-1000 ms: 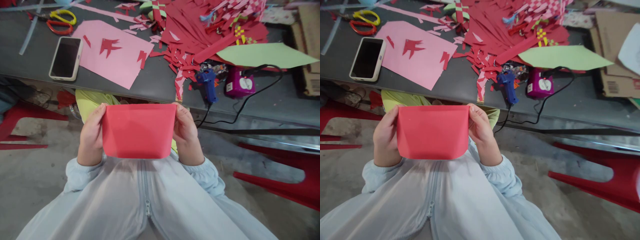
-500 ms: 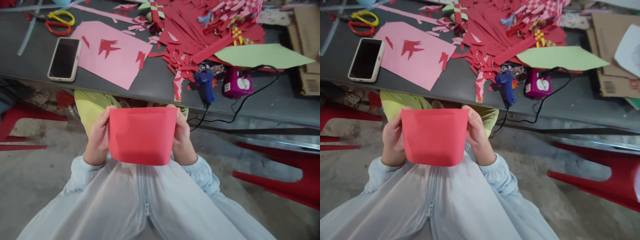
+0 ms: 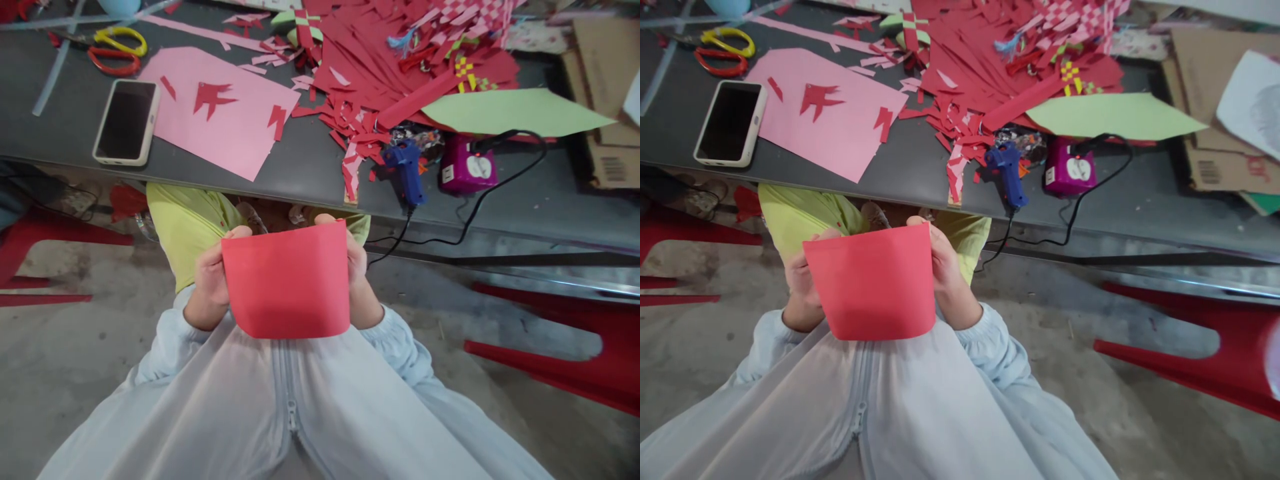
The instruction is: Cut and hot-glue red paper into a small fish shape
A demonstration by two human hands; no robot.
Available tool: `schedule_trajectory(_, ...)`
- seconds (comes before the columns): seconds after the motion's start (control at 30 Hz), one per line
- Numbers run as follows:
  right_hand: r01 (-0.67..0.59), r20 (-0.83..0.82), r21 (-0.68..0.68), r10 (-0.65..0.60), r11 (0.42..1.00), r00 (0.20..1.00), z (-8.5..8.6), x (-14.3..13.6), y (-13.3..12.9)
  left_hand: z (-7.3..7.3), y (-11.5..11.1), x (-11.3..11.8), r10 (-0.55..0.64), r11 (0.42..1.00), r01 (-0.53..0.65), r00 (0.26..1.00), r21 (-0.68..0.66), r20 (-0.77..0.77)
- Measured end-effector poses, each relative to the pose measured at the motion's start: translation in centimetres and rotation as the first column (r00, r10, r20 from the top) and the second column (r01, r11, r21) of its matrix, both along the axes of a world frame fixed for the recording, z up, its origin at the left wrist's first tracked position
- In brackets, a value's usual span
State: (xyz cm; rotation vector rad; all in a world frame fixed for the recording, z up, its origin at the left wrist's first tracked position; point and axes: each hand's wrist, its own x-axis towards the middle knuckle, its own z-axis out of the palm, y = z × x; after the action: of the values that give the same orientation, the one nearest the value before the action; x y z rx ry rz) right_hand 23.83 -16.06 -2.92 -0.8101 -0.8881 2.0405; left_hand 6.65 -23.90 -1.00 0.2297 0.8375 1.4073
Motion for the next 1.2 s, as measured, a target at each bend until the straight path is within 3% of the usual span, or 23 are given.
schedule_trajectory(0.13, -0.032, 0.05, 0.042, 0.03, 0.999, 0.998, -0.2, -0.2, -0.1, 0.0, 0.0, 0.4, 0.004, 0.999, -0.003, 1.0, -0.047, 0.013)
schedule_trajectory(0.27, -0.015, 0.062, 0.089, 0.009, 0.996, 0.998, -0.3, -0.6, 0.3, -0.5, 0.3, 0.2, 0.101, 0.992, -0.102, 0.995, -0.08, -0.011)
schedule_trajectory(0.4, 0.076, 0.145, 0.159, -0.099, 0.984, 0.984, -0.9, -0.5, 1.4, -1.4, 0.7, -1.5, 0.193, 0.967, -0.202, 0.979, -0.155, -0.072)
schedule_trajectory(0.53, 0.18, 0.3, 0.268, -0.26, 0.946, 0.918, -1.9, 0.1, 2.5, -2.1, 1.0, -3.8, 0.356, 0.928, -0.368, 0.924, -0.065, -0.139)
schedule_trajectory(0.77, 0.21, 0.375, 0.268, -0.303, 0.94, 0.876, -2.3, 1.0, 3.5, -2.1, 1.0, -5.6, 0.275, 0.959, -0.281, 0.897, 0.031, -0.347)
schedule_trajectory(0.97, 0.262, 0.339, 0.223, -0.327, 0.939, 0.882, -1.8, 1.3, 4.0, -1.5, 0.4, -5.7, 0.17, 0.983, -0.18, 0.873, 0.023, -0.458)
schedule_trajectory(1.2, 0.193, 0.303, 0.075, -0.207, 0.978, 0.93, -1.9, 3.1, 4.6, -1.3, 0.2, -5.6, 0.191, 0.979, -0.198, 0.839, 0.041, -0.51)
